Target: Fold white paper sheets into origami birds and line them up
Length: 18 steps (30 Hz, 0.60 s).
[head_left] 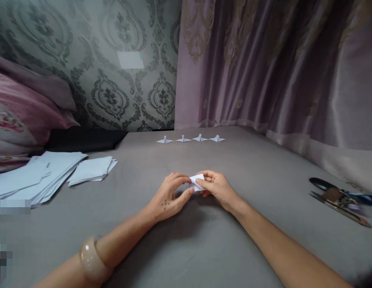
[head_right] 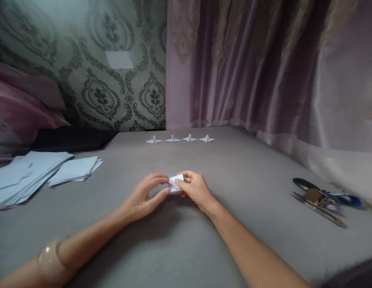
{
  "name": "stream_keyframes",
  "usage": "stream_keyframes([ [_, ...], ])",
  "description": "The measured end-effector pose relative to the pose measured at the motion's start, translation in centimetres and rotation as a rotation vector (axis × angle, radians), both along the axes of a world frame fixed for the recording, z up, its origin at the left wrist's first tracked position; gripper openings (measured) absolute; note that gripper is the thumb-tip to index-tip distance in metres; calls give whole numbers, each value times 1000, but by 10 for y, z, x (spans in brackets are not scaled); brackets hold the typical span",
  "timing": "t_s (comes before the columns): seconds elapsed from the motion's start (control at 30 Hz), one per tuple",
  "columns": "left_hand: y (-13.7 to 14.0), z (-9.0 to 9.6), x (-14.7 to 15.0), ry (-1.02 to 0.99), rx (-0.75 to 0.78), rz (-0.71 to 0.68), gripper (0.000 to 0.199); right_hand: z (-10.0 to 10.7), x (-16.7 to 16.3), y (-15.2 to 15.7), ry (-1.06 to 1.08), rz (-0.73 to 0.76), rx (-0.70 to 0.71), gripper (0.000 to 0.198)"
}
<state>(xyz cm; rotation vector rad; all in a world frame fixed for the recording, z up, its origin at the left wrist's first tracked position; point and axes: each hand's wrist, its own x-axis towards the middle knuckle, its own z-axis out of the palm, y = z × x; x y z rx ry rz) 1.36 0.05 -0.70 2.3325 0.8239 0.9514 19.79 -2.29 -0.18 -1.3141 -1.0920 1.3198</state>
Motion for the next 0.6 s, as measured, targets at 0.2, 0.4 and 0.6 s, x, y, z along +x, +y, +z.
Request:
stream_keyframes([
  [0.2, -6, 10, 6, -73, -536, 60, 36, -4, -11, -4, -119, 6, 187, 35],
  [0.4, -1, 7, 7, -329, -768, 135, 29, -7, -16, -9, -284, 20, 326, 25],
  [0.6, 11, 1, 2, -780, -851, 194, 19, -6, -14, -5, -237, -5, 172, 26],
])
